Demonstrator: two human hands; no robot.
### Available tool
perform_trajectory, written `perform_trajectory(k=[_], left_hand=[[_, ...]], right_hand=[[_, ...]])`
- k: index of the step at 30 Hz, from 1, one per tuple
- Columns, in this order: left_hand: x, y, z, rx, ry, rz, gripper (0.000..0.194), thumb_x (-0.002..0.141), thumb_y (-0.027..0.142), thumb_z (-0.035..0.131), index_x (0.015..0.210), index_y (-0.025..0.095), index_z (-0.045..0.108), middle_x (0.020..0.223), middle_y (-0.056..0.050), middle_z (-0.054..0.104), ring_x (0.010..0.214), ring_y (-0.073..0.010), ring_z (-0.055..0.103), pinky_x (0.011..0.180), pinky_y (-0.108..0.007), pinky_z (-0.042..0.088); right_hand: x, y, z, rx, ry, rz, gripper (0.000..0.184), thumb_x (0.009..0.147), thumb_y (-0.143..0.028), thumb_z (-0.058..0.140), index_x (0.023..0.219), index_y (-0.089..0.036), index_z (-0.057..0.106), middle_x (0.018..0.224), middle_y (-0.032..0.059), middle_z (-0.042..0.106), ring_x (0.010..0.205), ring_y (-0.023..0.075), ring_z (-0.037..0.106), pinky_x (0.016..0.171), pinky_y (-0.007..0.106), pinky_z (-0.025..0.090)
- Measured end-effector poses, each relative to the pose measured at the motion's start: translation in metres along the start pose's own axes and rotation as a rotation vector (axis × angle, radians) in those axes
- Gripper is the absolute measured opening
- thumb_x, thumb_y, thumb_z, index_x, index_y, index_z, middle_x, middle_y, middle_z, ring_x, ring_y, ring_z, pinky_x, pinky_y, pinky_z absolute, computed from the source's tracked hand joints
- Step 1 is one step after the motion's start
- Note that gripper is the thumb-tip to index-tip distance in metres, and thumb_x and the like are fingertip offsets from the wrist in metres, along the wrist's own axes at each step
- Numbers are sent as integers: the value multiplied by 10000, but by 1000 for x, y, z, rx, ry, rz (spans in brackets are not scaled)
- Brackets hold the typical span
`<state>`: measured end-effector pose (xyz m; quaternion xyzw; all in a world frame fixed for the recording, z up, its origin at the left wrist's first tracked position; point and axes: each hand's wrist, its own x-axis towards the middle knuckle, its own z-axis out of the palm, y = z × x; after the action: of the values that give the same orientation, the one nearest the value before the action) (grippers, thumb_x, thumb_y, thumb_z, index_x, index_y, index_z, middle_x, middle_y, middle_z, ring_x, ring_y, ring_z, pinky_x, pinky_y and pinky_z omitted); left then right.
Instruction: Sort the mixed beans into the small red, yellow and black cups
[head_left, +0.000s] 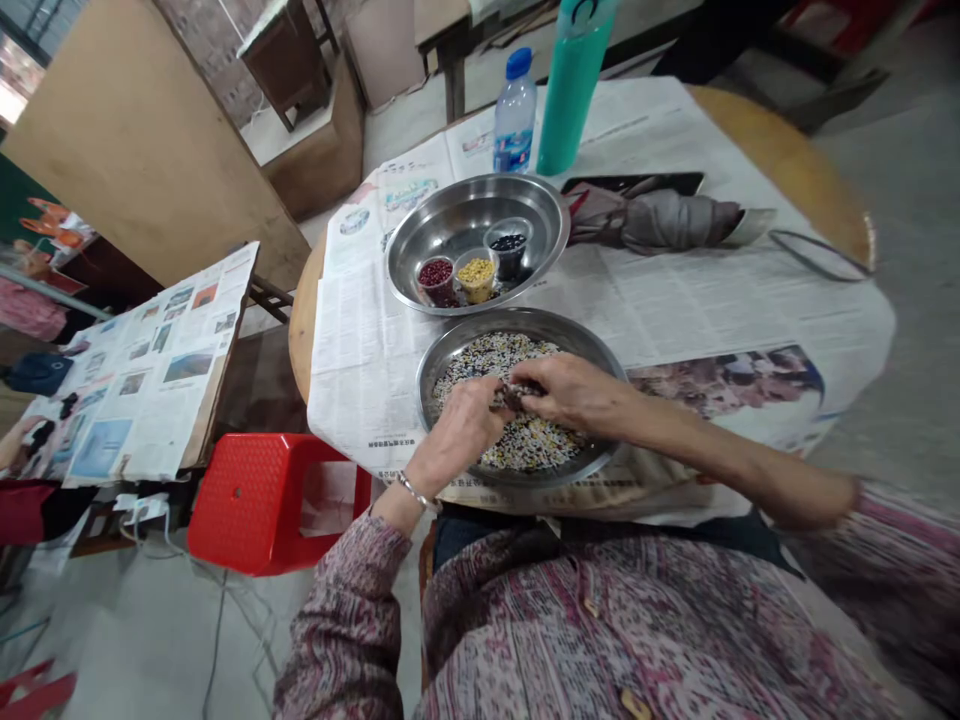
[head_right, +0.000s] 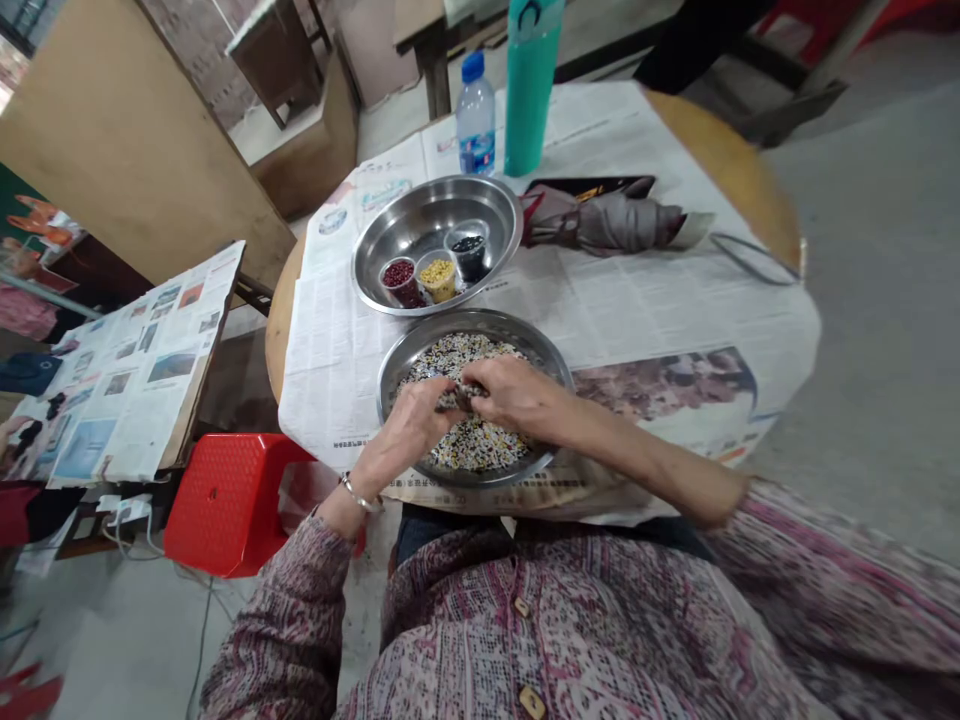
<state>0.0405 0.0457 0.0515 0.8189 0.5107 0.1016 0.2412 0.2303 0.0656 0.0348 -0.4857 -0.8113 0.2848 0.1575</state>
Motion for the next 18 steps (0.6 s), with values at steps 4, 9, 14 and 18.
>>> perform_trajectory(k=[4,9,14,18], left_hand=[[-34,6,-2,-55,-1,120,414,922,146,658,1319,188,551,1262,-97,682,1163,-211,660,1051,-403,527],[-54,9,-13,68,3,8,404,907,126,655,1280,204,520,1312,-96,581,1236,-237,586,1066,-425,524],[-50,17,-2,185,-156,-93,357,880,257,746,1154,180,529,1180,-102,599,1190,-274,592,1030,-432,523],[-35,19,19,100,-108,-136,307,889,145,661,1174,148,546,1226,-143,627,1171,-272,622,1016,-405,525]], right_hand=[[-24,10,-3,10,40,-78,256,829,-218,488,957,-219,710,892,74,741,833,225,673,788,365,500],[-38,32,-2,-117,42,-81,317,875,-287,520,1137,-206,678,1125,133,731,1020,282,682,917,431,525],[-45,39,28,-176,-34,-170,391,809,-314,634,1178,-186,617,1179,163,692,1072,323,658,900,442,539],[-38,29,52,-91,36,-155,348,821,-239,557,1163,-200,609,1084,133,711,1038,301,660,875,409,521]])
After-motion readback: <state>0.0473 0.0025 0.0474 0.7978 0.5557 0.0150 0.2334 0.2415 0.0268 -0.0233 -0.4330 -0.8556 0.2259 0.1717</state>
